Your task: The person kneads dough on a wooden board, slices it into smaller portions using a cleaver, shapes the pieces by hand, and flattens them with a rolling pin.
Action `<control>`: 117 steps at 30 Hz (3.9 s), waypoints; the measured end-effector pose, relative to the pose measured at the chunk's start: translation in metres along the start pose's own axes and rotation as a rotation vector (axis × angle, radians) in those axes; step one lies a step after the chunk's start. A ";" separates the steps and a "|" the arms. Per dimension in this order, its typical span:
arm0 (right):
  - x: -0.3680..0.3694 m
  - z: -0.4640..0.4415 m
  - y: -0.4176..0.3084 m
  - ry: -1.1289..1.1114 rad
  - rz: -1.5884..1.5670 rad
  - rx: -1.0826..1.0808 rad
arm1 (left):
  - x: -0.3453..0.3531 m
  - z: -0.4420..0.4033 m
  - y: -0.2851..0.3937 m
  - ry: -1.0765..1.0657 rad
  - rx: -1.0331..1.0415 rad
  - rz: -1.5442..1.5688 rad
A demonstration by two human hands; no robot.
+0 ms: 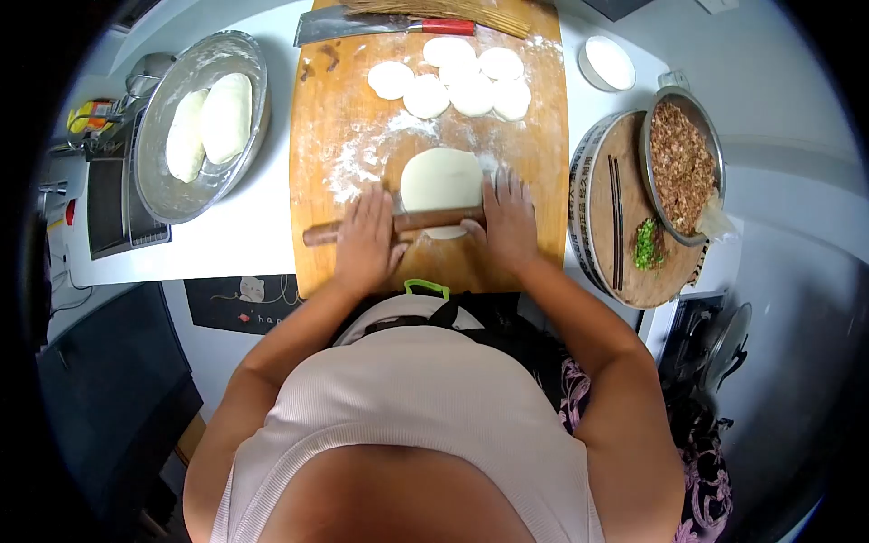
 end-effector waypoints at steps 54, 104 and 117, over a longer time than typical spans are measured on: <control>0.022 -0.068 -0.165 -0.046 -0.171 -0.839 | -0.024 0.054 -0.039 0.360 0.190 0.152; 0.007 -0.052 -0.052 0.119 0.074 -0.026 | -0.024 -0.006 -0.053 0.174 -0.157 -0.040; 0.009 -0.058 -0.080 0.005 -0.286 -0.237 | -0.019 0.034 -0.025 0.220 -0.140 -0.037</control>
Point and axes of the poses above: each hand's wrist, its own z-axis away from the middle knuckle, its own x-axis out of the palm, y = z × x, the point moved 10 cm from there along -z, towards the middle knuckle, and after that the axes turned 4 degrees about -y, right-handed, at the moved point
